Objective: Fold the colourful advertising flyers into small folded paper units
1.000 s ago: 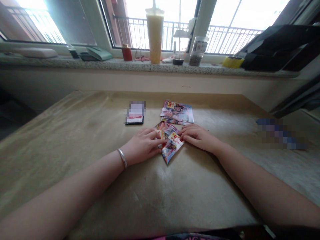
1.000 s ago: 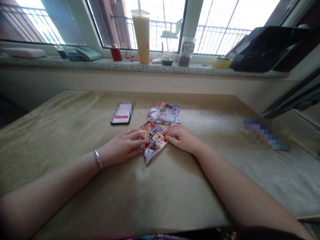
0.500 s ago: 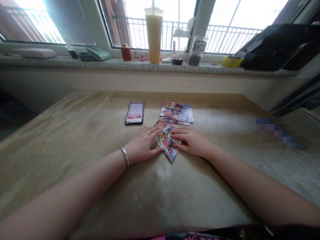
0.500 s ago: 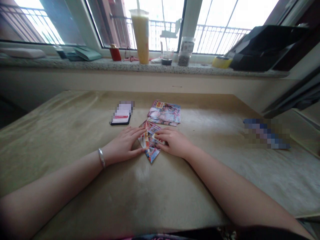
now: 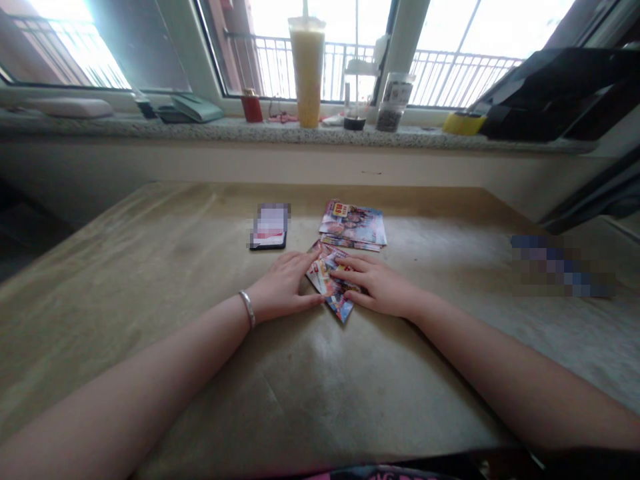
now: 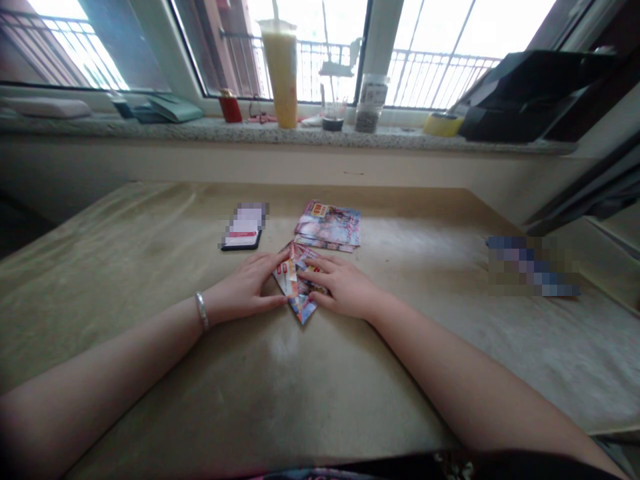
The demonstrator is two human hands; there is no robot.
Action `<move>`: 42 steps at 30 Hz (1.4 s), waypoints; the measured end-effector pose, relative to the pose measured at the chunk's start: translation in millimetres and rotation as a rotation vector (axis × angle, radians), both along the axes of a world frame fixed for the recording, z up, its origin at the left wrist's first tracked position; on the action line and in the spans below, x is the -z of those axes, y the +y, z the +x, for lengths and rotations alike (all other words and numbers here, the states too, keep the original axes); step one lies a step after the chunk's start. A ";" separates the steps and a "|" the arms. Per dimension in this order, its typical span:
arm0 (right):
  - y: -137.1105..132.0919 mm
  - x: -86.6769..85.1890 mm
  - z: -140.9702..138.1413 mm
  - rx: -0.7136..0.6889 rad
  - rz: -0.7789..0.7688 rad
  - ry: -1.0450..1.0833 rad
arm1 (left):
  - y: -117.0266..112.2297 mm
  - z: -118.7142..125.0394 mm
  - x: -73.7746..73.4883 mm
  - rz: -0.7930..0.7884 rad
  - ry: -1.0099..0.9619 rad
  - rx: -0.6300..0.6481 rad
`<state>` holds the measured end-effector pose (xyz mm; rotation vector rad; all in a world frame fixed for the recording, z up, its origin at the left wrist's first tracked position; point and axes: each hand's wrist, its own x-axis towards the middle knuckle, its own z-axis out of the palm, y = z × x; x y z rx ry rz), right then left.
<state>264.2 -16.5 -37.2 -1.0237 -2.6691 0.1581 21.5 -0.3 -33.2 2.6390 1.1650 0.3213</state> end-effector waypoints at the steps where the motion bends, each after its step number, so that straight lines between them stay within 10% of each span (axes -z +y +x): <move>1: -0.7 -0.2 -1.4 0.010 0.001 -0.012 | 0.1 0.0 -1.0 -0.001 0.006 0.002; 26: -12.5 -2.3 -23.8 0.126 0.052 -0.059 | 8.1 -17.2 -8.5 0.046 -0.017 0.148; 42: -8.6 1.4 -22.6 0.142 0.025 -0.024 | 10.4 -5.5 -7.3 -0.063 -0.038 0.012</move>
